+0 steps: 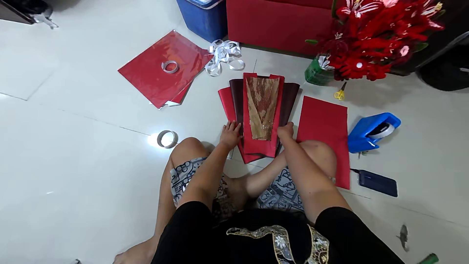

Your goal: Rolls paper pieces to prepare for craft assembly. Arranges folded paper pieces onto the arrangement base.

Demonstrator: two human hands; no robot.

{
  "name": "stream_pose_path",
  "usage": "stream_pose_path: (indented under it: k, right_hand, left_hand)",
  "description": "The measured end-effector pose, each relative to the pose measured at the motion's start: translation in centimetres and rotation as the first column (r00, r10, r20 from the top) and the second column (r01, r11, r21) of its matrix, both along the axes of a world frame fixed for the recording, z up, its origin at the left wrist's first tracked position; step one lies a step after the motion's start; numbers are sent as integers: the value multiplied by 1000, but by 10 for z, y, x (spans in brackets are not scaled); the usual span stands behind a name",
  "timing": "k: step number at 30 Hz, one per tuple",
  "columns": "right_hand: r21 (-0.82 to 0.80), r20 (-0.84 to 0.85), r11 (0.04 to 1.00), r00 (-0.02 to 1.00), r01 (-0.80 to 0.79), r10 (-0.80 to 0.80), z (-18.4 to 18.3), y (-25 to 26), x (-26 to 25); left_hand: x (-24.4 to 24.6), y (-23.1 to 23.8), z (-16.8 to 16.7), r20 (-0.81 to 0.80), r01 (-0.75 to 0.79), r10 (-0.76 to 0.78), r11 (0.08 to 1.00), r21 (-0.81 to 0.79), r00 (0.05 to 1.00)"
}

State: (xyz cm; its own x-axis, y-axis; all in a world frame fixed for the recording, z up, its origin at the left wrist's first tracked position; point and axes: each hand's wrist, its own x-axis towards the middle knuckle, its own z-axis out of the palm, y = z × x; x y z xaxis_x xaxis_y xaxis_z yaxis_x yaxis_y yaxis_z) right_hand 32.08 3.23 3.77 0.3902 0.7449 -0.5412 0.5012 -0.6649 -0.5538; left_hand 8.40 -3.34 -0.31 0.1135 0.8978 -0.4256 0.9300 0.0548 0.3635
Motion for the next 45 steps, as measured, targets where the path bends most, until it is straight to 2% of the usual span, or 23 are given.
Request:
stream_pose_path:
  k: [7, 23, 36, 45]
  right_hand:
    - [18, -16, 1000, 1000, 19, -19, -5, -1, 2]
    - [48, -54, 997, 997, 53, -50, -21, -4, 6]
    - [16, -16, 999, 999, -47, 48, -17, -7, 2]
    - [-10, -35, 1000, 999, 24, -24, -15, -12, 0]
  left_hand:
    - [-1, -2, -3, 57, -20, 19, 999, 30, 998]
    - [7, -16, -17, 43, -62, 56, 987, 150, 997]
    - [4, -22, -7, 102, -75, 61, 988, 139, 993]
    - [5, -22, -11, 57, -66, 58, 986, 151, 997]
